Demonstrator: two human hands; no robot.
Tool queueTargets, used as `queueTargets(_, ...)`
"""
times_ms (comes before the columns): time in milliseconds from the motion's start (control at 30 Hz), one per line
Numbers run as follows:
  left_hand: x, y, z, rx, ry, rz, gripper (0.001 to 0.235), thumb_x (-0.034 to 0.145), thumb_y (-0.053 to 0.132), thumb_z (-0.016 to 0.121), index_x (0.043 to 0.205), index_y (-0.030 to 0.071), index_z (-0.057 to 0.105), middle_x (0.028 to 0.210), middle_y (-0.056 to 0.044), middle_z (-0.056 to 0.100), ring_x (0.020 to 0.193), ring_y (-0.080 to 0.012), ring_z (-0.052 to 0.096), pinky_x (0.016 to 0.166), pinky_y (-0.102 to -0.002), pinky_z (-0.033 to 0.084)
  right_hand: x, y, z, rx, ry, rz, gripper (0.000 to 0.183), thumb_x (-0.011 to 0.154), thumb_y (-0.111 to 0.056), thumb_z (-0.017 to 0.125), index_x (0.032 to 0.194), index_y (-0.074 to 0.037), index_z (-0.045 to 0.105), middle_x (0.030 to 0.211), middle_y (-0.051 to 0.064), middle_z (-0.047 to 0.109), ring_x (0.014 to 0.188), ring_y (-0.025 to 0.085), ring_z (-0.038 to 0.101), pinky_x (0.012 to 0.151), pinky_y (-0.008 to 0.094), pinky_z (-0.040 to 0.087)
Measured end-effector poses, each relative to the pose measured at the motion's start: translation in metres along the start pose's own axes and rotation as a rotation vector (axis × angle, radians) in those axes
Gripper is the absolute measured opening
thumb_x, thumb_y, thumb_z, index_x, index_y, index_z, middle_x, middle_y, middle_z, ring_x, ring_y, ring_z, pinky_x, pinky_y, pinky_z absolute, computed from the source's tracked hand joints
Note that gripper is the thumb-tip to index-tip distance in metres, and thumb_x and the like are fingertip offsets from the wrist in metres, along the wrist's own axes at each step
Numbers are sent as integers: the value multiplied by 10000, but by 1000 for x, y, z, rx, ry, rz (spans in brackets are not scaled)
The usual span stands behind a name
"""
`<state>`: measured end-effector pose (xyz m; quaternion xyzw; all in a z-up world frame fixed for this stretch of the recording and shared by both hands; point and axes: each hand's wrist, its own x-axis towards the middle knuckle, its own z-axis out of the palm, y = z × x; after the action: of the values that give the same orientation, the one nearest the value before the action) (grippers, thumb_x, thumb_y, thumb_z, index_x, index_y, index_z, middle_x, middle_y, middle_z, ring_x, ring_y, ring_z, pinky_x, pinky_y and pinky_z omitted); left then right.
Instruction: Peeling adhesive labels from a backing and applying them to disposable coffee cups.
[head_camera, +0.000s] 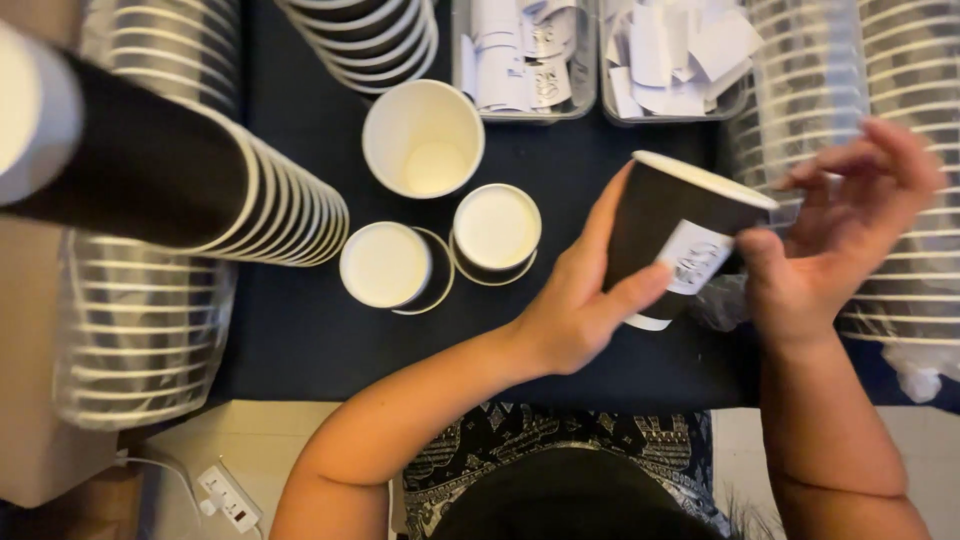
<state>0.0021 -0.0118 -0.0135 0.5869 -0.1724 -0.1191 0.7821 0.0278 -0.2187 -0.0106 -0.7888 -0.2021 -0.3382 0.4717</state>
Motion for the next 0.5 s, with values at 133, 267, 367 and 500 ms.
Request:
queueTargets(133,-4,7,-4,262,-44,143,890,1000,433,541,1639,58,47,1719,-234,218,1601,-325,295,1347,-417,226,7,-9,4,290,-330,187,876,861,-555,575,1534,-89,264,1435,193,386,1250,308,475,1064,397,461)
queueTargets(267,-6,0,-8,452,50,297,877,1021,481,535,1658,82,83,1732,-207,238,1632,-343,297,1395,-446,232,17,-17,7,271,-356,169,825,831,-284,652,1514,-37,259,1476,254,436,1395,332,447,1196,396,375)
queueTargets(367,-8,5,-10,437,96,310,865,1007,522,514,1652,101,121,1707,-204,241,1644,-324,239,1419,-467,193,39,-46,5,116,-372,25,808,862,-104,691,1518,-29,226,1514,229,323,1415,395,425,1237,443,342)
queueTargets(500,-7,-4,-9,409,114,287,907,980,519,517,1644,68,94,1711,-220,229,1633,-348,232,1373,-466,213,54,-56,1,195,-405,95,712,965,66,593,1574,-5,231,1643,205,266,1544,467,408,1365,463,342)
